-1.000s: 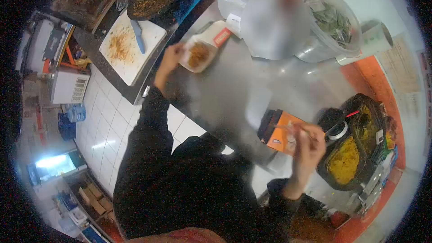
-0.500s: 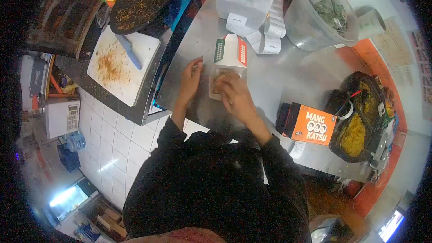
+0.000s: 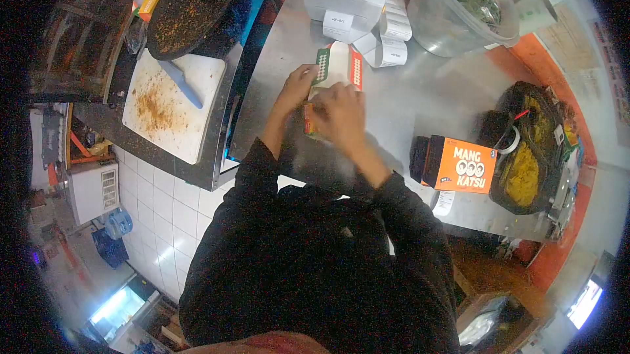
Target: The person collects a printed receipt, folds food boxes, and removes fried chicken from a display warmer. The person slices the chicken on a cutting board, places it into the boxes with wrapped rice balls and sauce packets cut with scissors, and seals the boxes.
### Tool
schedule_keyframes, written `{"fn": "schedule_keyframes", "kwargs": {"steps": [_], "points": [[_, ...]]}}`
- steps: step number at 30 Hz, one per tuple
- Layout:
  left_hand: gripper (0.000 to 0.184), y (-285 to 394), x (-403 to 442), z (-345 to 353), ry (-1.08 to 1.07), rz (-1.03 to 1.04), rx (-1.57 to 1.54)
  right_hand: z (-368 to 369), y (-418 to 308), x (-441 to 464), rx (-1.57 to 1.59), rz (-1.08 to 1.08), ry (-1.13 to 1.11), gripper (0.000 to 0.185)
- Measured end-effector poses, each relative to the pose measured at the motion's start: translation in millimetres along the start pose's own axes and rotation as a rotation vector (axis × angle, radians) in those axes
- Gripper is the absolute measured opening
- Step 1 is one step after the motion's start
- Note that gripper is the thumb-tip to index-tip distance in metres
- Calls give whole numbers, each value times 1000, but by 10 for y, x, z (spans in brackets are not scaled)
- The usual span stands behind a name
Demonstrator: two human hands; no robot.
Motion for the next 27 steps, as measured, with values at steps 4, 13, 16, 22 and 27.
{"fn": "schedule_keyframes", "kwargs": {"steps": [4, 13, 16, 22, 27], "points": [[46, -133, 16, 23, -51, -66, -145, 373, -90, -112, -198, 15, 23, 32], [55, -17, -36, 36, -35, -74, 55, 120, 287, -62, -271, 240, 85, 40], [63, 246, -86, 18, -70, -37, 273, -81, 727, 7, -131, 470, 262, 42], [47, 513, -69, 190, -109, 41, 591, 333, 1362, 338, 141, 601, -176, 52], [30, 736, -546, -123, 16, 440, 414, 39, 1284, -132, 29, 259, -176, 45]]}}
Point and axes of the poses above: each hand's wrist, its own x-axis towards the middle knuckle, its own z-axis out of the palm, y = z × x, the point moved 10 cm from there along x, towards the middle knuckle, and after that the axes turned 7 degrees about z, right-handed, at the moved point
